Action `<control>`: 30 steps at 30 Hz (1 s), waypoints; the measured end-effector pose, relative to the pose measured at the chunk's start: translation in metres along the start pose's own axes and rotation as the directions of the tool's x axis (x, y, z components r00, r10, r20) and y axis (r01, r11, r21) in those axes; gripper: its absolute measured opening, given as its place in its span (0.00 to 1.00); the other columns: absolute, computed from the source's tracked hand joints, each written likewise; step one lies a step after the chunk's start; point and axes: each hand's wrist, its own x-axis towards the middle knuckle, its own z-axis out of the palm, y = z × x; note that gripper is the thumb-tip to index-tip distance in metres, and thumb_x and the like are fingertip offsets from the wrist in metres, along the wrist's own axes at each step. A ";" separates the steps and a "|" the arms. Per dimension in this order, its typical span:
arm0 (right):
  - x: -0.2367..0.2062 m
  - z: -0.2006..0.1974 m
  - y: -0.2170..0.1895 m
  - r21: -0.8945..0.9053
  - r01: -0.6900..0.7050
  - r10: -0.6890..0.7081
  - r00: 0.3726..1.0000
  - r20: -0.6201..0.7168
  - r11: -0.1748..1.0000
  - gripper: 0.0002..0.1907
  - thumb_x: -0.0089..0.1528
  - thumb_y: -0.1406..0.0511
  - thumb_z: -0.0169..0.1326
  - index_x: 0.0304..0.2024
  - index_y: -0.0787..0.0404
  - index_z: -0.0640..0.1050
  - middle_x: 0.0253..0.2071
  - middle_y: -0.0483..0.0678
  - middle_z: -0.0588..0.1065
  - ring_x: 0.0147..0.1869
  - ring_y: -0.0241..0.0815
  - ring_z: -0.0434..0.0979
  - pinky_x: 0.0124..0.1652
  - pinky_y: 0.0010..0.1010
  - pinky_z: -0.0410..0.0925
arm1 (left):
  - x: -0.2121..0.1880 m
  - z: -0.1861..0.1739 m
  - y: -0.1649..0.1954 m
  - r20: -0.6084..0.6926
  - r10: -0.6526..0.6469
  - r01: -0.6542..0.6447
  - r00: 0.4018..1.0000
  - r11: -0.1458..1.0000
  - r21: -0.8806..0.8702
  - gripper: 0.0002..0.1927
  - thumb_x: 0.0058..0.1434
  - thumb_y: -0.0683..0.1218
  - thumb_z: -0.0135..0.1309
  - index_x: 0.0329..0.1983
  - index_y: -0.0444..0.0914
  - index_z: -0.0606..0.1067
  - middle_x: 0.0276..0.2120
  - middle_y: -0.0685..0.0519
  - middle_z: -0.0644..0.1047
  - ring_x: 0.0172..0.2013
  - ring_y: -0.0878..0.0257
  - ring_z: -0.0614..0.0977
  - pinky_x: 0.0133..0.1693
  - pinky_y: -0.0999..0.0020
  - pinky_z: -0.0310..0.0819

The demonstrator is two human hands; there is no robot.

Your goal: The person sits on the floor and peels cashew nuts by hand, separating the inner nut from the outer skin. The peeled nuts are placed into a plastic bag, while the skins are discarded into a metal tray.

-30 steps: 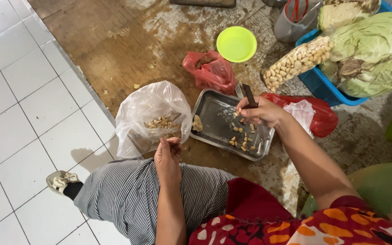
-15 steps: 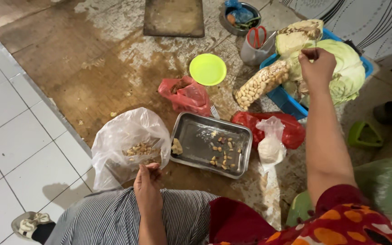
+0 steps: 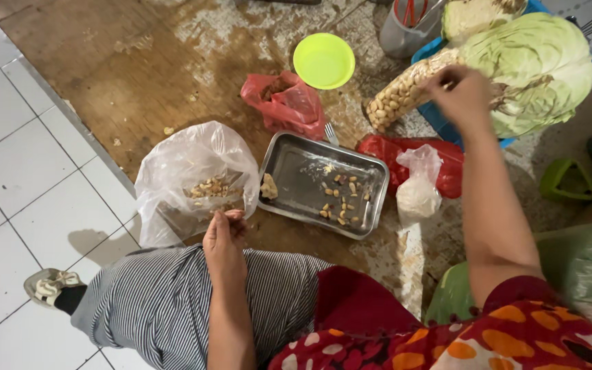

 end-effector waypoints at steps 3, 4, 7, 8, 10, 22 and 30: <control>-0.023 0.040 -0.001 -0.058 0.008 0.005 0.973 0.230 0.998 0.15 0.60 0.55 0.68 0.33 0.59 0.83 0.31 0.47 0.81 0.33 0.38 0.79 0.37 0.31 0.71 | 0.001 -0.001 -0.003 0.045 0.014 -0.013 0.999 1.000 -0.020 0.20 0.75 0.52 0.48 0.33 0.32 0.74 0.37 0.51 0.81 0.34 0.68 0.76 0.40 0.72 0.73; -0.034 0.059 0.000 0.058 0.033 -0.050 0.948 0.315 0.998 0.14 0.60 0.56 0.66 0.33 0.59 0.83 0.32 0.47 0.82 0.34 0.37 0.80 0.37 0.31 0.71 | 0.001 -0.002 -0.003 0.055 0.015 -0.014 0.998 1.000 -0.020 0.21 0.76 0.52 0.48 0.31 0.33 0.73 0.38 0.51 0.81 0.35 0.68 0.76 0.41 0.73 0.73; -0.065 0.109 0.008 0.033 0.123 -0.125 0.883 0.452 0.992 0.10 0.55 0.61 0.67 0.34 0.59 0.85 0.34 0.49 0.83 0.37 0.41 0.83 0.41 0.34 0.73 | -0.002 -0.003 -0.002 -0.022 -0.051 0.054 0.998 0.988 0.147 0.17 0.75 0.51 0.50 0.39 0.33 0.80 0.29 0.53 0.75 0.29 0.69 0.72 0.33 0.76 0.63; -0.076 0.123 0.010 -0.001 0.122 -0.105 0.864 0.493 0.993 0.10 0.54 0.62 0.67 0.35 0.59 0.85 0.35 0.49 0.83 0.38 0.42 0.83 0.41 0.35 0.73 | -0.004 -0.002 -0.001 0.015 -0.022 0.020 1.000 0.990 0.138 0.14 0.73 0.49 0.52 0.39 0.33 0.80 0.30 0.54 0.76 0.30 0.70 0.72 0.34 0.76 0.65; -0.095 0.141 0.015 -0.071 0.112 -0.052 0.821 0.568 0.991 0.11 0.54 0.62 0.68 0.37 0.60 0.84 0.35 0.50 0.83 0.38 0.43 0.84 0.41 0.35 0.74 | -0.006 0.002 0.001 0.093 0.039 -0.050 0.995 0.992 0.118 0.10 0.70 0.45 0.55 0.39 0.33 0.78 0.32 0.56 0.77 0.32 0.72 0.74 0.36 0.77 0.69; -0.164 0.184 -0.030 -0.099 0.347 -0.187 0.701 0.688 0.933 0.13 0.54 0.62 0.65 0.41 0.57 0.84 0.38 0.54 0.81 0.44 0.53 0.82 0.45 0.42 0.73 | -0.013 0.012 0.013 0.104 0.051 -0.062 0.993 0.992 0.106 0.07 0.70 0.43 0.56 0.41 0.33 0.77 0.29 0.57 0.75 0.29 0.72 0.73 0.32 0.79 0.66; -0.162 0.193 -0.029 -0.022 0.296 -0.198 0.692 0.695 0.955 0.12 0.57 0.60 0.66 0.40 0.58 0.85 0.38 0.51 0.81 0.42 0.50 0.82 0.43 0.43 0.72 | -0.015 0.009 0.011 0.118 0.094 -0.110 0.989 0.984 0.137 0.06 0.70 0.42 0.56 0.42 0.33 0.77 0.31 0.56 0.76 0.32 0.71 0.75 0.37 0.77 0.70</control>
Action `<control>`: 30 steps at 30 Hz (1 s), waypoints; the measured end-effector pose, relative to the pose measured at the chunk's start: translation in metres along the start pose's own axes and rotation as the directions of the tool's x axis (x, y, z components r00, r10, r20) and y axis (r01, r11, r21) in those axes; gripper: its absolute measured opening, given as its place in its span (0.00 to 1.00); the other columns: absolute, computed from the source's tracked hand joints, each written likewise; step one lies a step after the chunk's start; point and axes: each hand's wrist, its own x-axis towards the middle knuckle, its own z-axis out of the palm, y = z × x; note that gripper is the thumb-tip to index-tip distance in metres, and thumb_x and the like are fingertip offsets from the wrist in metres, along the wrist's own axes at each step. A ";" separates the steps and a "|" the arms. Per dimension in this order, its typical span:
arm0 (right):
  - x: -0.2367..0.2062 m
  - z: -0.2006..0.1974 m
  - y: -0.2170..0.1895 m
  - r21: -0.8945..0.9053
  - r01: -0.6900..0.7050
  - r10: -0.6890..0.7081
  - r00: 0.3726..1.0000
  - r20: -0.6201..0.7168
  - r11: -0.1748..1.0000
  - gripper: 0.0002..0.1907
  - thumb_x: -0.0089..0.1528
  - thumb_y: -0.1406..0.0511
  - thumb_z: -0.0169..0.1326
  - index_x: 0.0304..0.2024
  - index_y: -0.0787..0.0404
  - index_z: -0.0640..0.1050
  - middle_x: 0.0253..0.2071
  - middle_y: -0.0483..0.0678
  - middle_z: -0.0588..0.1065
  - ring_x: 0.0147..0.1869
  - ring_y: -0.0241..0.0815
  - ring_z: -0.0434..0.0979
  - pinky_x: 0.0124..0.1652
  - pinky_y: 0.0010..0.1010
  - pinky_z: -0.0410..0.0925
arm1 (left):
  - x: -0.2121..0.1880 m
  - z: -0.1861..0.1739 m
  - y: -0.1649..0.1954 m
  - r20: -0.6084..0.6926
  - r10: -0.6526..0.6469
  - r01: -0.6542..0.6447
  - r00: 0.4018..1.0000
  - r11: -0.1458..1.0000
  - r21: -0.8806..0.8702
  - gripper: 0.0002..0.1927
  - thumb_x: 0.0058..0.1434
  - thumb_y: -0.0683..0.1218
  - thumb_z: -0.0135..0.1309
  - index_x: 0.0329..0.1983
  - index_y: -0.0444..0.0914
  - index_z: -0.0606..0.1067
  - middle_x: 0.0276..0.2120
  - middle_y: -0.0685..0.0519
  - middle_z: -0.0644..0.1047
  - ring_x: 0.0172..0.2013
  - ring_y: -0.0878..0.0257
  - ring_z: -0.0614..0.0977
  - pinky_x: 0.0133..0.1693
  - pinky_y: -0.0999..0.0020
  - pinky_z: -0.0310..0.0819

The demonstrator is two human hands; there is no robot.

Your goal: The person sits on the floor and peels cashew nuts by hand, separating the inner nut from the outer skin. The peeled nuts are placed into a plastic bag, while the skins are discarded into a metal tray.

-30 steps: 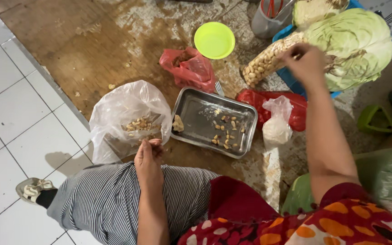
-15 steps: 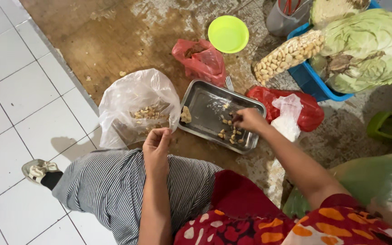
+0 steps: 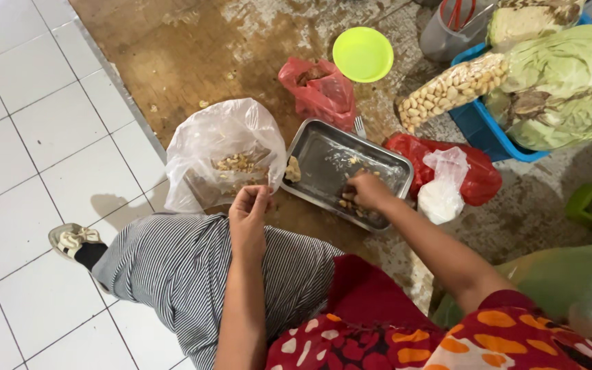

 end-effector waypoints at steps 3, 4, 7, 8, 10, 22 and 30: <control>0.008 -0.013 -0.010 0.483 -0.092 0.067 0.995 0.068 0.871 0.12 0.59 0.61 0.65 0.42 0.60 0.84 0.32 0.44 0.80 0.32 0.37 0.78 0.35 0.33 0.69 | 0.003 -0.004 -0.005 0.038 -0.008 0.007 0.999 0.999 0.033 0.07 0.71 0.43 0.55 0.44 0.33 0.78 0.33 0.56 0.77 0.33 0.71 0.76 0.37 0.77 0.70; 0.004 -0.022 -0.015 0.593 -0.215 0.147 0.976 0.162 0.776 0.13 0.60 0.61 0.64 0.44 0.61 0.84 0.29 0.43 0.76 0.28 0.35 0.71 0.29 0.31 0.63 | 0.004 -0.004 -0.006 0.046 -0.021 0.019 0.999 0.999 0.043 0.08 0.70 0.43 0.55 0.45 0.33 0.78 0.33 0.55 0.78 0.33 0.71 0.76 0.37 0.77 0.70; -0.002 -0.046 -0.047 0.735 -0.274 0.124 0.960 0.252 0.620 0.14 0.60 0.63 0.63 0.47 0.62 0.83 0.26 0.41 0.73 0.24 0.30 0.67 0.24 0.26 0.60 | 0.011 -0.002 -0.010 0.124 0.012 -0.034 0.992 0.983 0.179 0.10 0.68 0.43 0.55 0.49 0.34 0.78 0.39 0.56 0.80 0.37 0.71 0.79 0.40 0.78 0.73; -0.002 -0.052 -0.061 0.762 -0.241 0.080 0.967 0.243 0.600 0.14 0.60 0.63 0.63 0.47 0.62 0.82 0.26 0.41 0.74 0.25 0.29 0.68 0.24 0.24 0.61 | 0.011 -0.001 -0.011 0.143 -0.007 -0.016 0.990 0.987 0.161 0.10 0.68 0.43 0.55 0.50 0.35 0.78 0.39 0.56 0.80 0.37 0.71 0.79 0.40 0.77 0.74; 0.001 -0.061 -0.087 0.738 -0.226 0.041 0.965 0.260 0.635 0.14 0.60 0.65 0.62 0.48 0.63 0.83 0.24 0.44 0.73 0.21 0.32 0.64 0.22 0.27 0.58 | 0.012 0.001 -0.012 0.181 -0.042 0.019 0.982 0.992 0.126 0.11 0.68 0.44 0.54 0.51 0.36 0.77 0.41 0.56 0.81 0.36 0.70 0.81 0.38 0.76 0.76; 0.023 -0.068 -0.177 0.636 0.274 -0.339 0.940 -0.019 0.721 0.18 0.67 0.63 0.56 0.58 0.64 0.75 0.39 0.44 0.75 0.40 0.30 0.73 0.40 0.25 0.69 | 0.019 -0.007 -0.010 0.082 -0.108 0.132 0.991 0.913 -0.387 0.04 0.68 0.40 0.56 0.40 0.34 0.76 0.36 0.51 0.81 0.35 0.66 0.82 0.40 0.73 0.78; 0.007 -0.055 -0.200 0.594 0.447 -0.481 0.869 -0.113 0.669 0.23 0.68 0.70 0.49 0.66 0.60 0.68 0.40 0.46 0.73 0.40 0.34 0.73 0.43 0.28 0.69 | 0.024 -0.014 -0.007 -0.008 -0.099 0.083 0.995 0.876 -0.475 0.04 0.69 0.41 0.55 0.45 0.36 0.77 0.34 0.53 0.79 0.31 0.66 0.79 0.33 0.74 0.76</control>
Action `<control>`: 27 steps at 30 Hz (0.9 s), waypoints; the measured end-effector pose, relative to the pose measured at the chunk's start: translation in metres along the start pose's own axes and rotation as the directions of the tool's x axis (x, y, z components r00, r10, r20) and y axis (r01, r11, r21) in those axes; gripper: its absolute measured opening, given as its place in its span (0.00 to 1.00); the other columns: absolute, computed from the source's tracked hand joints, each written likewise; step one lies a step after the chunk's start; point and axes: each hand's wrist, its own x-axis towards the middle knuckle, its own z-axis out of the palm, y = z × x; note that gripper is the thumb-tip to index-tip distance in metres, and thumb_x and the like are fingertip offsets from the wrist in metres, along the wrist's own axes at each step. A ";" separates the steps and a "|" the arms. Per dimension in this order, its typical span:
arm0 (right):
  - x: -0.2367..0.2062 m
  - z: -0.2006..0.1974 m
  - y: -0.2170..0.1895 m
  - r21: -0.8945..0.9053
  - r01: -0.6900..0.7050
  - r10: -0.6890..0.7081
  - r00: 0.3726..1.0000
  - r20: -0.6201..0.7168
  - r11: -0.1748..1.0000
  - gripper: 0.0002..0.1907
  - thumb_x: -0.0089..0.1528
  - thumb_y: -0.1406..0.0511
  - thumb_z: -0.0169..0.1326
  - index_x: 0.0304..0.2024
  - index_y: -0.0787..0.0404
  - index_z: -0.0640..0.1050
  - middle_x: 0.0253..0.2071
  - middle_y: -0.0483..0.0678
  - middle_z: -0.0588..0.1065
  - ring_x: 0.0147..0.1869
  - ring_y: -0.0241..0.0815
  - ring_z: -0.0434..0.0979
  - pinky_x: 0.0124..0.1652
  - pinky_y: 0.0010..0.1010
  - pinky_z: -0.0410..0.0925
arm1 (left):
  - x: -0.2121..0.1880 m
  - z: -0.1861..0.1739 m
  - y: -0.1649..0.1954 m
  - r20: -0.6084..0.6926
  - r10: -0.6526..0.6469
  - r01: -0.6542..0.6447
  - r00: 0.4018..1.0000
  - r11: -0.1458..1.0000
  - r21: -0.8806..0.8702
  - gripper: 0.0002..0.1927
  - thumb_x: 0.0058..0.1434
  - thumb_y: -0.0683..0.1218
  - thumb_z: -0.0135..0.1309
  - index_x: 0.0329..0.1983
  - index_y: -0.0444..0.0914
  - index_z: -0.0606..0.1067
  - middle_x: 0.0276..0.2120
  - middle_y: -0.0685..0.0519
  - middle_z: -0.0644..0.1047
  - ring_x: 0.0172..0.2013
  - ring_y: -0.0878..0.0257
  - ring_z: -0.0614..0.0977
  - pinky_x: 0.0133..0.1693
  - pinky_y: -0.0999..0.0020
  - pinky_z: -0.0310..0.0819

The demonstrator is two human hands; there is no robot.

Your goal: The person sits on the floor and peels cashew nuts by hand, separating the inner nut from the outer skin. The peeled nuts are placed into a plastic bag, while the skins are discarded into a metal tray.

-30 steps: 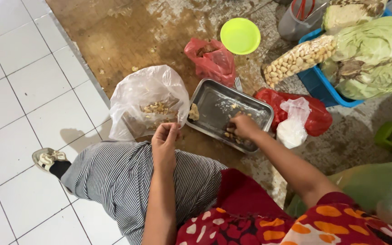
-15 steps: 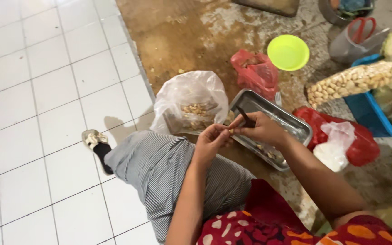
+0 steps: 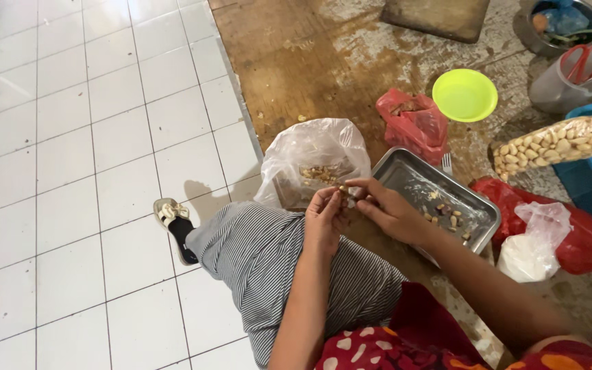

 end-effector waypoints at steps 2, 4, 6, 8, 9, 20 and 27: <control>0.000 0.005 -0.002 -0.049 0.012 -0.012 1.000 -0.015 0.999 0.23 0.66 0.70 0.50 0.65 0.58 0.68 0.39 0.46 0.74 0.38 0.34 0.75 0.41 0.27 0.70 | 0.002 -0.002 -0.002 -0.031 0.002 -0.003 1.000 1.000 -0.022 0.06 0.68 0.40 0.54 0.46 0.37 0.78 0.35 0.53 0.80 0.32 0.66 0.79 0.34 0.74 0.77; 0.000 0.007 -0.005 -0.073 0.003 -0.006 0.999 -0.039 0.997 0.23 0.66 0.70 0.51 0.65 0.58 0.69 0.38 0.47 0.74 0.36 0.35 0.74 0.40 0.28 0.70 | 0.003 -0.004 -0.004 -0.057 -0.002 -0.001 0.998 0.999 -0.049 0.06 0.67 0.40 0.53 0.46 0.37 0.77 0.36 0.53 0.80 0.33 0.66 0.80 0.36 0.72 0.79; 0.000 0.009 -0.009 -0.105 0.007 -0.013 0.998 -0.063 0.994 0.23 0.66 0.71 0.51 0.64 0.58 0.70 0.38 0.48 0.74 0.36 0.36 0.74 0.39 0.28 0.69 | 0.005 -0.007 -0.006 -0.044 0.012 -0.015 0.999 0.998 -0.055 0.04 0.68 0.40 0.54 0.45 0.37 0.78 0.35 0.53 0.80 0.33 0.66 0.80 0.36 0.73 0.79; 0.001 0.010 -0.011 -0.144 0.022 -0.034 0.996 -0.085 0.989 0.22 0.65 0.71 0.52 0.63 0.58 0.72 0.39 0.50 0.74 0.36 0.37 0.75 0.39 0.29 0.69 | 0.007 -0.011 -0.008 -0.036 0.031 -0.032 0.999 0.999 -0.041 0.03 0.69 0.40 0.55 0.43 0.37 0.78 0.33 0.53 0.80 0.32 0.66 0.80 0.34 0.73 0.78; 0.000 0.011 -0.012 -0.148 0.038 -0.052 0.995 -0.090 0.988 0.22 0.65 0.70 0.52 0.63 0.58 0.72 0.40 0.50 0.75 0.38 0.37 0.76 0.40 0.29 0.70 | 0.007 -0.013 -0.009 -0.035 0.041 -0.041 0.999 0.999 -0.024 0.02 0.69 0.40 0.56 0.42 0.37 0.78 0.32 0.53 0.80 0.30 0.66 0.80 0.33 0.73 0.77; 0.000 0.021 -0.009 -0.138 0.027 -0.047 0.989 -0.144 0.990 0.20 0.64 0.71 0.52 0.60 0.61 0.75 0.50 0.54 0.81 0.52 0.42 0.83 0.50 0.31 0.72 | 0.011 -0.019 -0.016 -0.073 0.163 -0.159 0.984 0.986 0.052 0.01 0.67 0.37 0.57 0.39 0.35 0.78 0.32 0.53 0.81 0.31 0.67 0.80 0.35 0.73 0.77; -0.003 0.034 -0.009 0.037 -0.086 0.092 0.966 -0.243 0.996 0.17 0.68 0.69 0.49 0.59 0.61 0.78 0.46 0.49 0.81 0.50 0.35 0.82 0.49 0.28 0.72 | 0.003 -0.008 -0.008 -0.086 0.180 -0.173 0.980 0.981 0.090 0.02 0.69 0.39 0.56 0.42 0.35 0.78 0.34 0.54 0.81 0.34 0.68 0.80 0.38 0.74 0.77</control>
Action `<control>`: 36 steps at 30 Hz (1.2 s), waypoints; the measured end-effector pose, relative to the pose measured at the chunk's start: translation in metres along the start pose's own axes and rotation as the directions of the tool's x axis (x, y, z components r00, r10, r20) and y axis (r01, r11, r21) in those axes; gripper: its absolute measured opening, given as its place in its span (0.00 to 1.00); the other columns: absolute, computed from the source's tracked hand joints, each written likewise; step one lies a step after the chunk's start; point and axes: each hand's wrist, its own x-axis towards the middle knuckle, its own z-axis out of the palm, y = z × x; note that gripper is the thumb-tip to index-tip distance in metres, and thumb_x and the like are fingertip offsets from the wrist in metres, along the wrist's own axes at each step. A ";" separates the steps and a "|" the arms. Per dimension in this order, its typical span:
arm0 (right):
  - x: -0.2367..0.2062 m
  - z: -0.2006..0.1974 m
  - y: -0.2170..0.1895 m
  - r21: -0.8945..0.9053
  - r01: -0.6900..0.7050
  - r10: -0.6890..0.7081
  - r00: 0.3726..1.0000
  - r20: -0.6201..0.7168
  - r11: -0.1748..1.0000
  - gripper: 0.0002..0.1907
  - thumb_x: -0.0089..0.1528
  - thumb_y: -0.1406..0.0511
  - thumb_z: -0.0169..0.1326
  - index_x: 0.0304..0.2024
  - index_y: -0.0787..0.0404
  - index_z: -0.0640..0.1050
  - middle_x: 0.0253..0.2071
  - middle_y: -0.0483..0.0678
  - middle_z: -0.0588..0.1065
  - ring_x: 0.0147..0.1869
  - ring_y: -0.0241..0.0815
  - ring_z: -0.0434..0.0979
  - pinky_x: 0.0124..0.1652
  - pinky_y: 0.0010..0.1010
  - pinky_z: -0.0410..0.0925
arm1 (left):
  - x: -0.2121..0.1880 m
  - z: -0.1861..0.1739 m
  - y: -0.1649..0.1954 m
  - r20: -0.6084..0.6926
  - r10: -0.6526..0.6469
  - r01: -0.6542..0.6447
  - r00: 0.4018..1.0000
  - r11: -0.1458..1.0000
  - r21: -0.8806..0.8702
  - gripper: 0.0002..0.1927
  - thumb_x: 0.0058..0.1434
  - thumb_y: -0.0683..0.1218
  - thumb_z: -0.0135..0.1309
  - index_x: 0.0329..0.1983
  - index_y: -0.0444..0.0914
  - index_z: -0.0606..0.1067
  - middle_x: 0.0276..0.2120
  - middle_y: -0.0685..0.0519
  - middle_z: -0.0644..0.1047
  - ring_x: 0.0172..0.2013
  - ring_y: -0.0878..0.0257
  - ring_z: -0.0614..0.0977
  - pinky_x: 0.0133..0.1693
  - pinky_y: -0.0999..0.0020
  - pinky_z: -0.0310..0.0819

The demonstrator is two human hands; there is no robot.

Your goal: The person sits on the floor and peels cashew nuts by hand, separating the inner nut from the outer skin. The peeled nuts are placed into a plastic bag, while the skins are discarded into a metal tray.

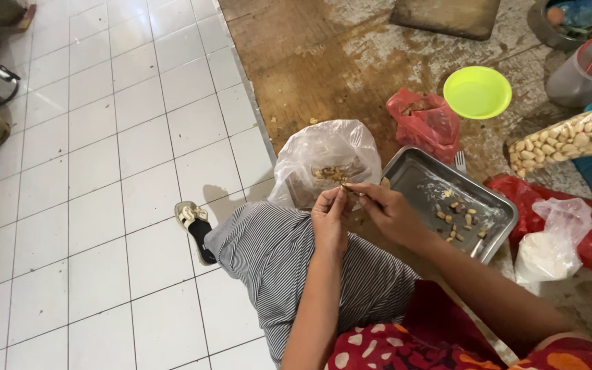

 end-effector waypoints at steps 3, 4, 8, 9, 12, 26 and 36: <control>-0.001 -0.003 0.007 0.263 -0.240 0.233 0.971 0.058 0.934 0.18 0.70 0.68 0.48 0.61 0.60 0.78 0.42 0.45 0.78 0.44 0.32 0.75 0.45 0.27 0.68 | -0.003 0.005 0.006 0.028 -0.018 0.018 0.999 1.000 -0.009 0.05 0.69 0.39 0.54 0.46 0.35 0.78 0.38 0.54 0.81 0.37 0.67 0.81 0.41 0.73 0.77; 0.003 -0.008 0.009 0.230 -0.248 0.239 0.969 0.066 0.941 0.18 0.70 0.67 0.48 0.62 0.58 0.78 0.38 0.45 0.76 0.39 0.32 0.71 0.39 0.28 0.66 | -0.004 0.006 0.007 0.041 -0.027 0.028 0.999 0.999 -0.018 0.06 0.69 0.39 0.53 0.47 0.34 0.78 0.39 0.54 0.81 0.38 0.67 0.81 0.43 0.73 0.78; 0.007 -0.023 0.013 0.045 0.010 -0.015 0.994 0.111 0.999 0.20 0.69 0.68 0.51 0.64 0.58 0.75 0.36 0.45 0.75 0.38 0.29 0.71 0.40 0.25 0.68 | -0.006 0.007 0.009 0.090 -0.050 0.059 0.995 0.993 -0.102 0.08 0.69 0.38 0.52 0.50 0.36 0.77 0.41 0.53 0.80 0.40 0.65 0.81 0.45 0.71 0.79; 0.007 -0.025 0.011 -0.003 0.019 -0.018 0.994 0.111 1.000 0.21 0.67 0.69 0.51 0.63 0.58 0.75 0.36 0.45 0.76 0.37 0.30 0.72 0.39 0.25 0.69 | -0.006 0.007 0.009 0.097 -0.047 0.058 0.994 0.992 -0.114 0.09 0.69 0.38 0.52 0.51 0.35 0.76 0.42 0.53 0.80 0.41 0.65 0.82 0.47 0.71 0.79; 0.005 -0.024 0.003 -0.108 0.062 -0.050 0.992 0.114 0.992 0.22 0.65 0.69 0.53 0.62 0.57 0.75 0.39 0.46 0.80 0.36 0.31 0.74 0.38 0.25 0.70 | -0.004 0.004 0.005 0.108 -0.025 0.035 0.994 0.995 -0.092 0.10 0.69 0.37 0.53 0.52 0.34 0.77 0.43 0.52 0.81 0.42 0.64 0.81 0.47 0.71 0.79; 0.003 -0.021 -0.019 -0.163 0.253 -0.236 0.965 0.116 0.954 0.21 0.64 0.71 0.53 0.61 0.61 0.75 0.49 0.54 0.79 0.48 0.43 0.81 0.47 0.30 0.72 | 0.000 -0.005 -0.003 0.057 -0.019 0.017 0.998 0.999 0.030 0.09 0.66 0.36 0.57 0.49 0.33 0.78 0.40 0.52 0.82 0.39 0.66 0.82 0.43 0.73 0.78; 0.005 -0.019 0.005 0.026 0.011 -0.013 0.996 0.092 1.000 0.19 0.66 0.69 0.52 0.60 0.59 0.75 0.34 0.42 0.76 0.37 0.28 0.73 0.38 0.23 0.69 | -0.005 0.000 -0.001 0.069 -0.015 0.010 0.997 0.997 0.071 0.10 0.66 0.36 0.58 0.50 0.31 0.79 0.40 0.51 0.83 0.39 0.66 0.82 0.44 0.73 0.78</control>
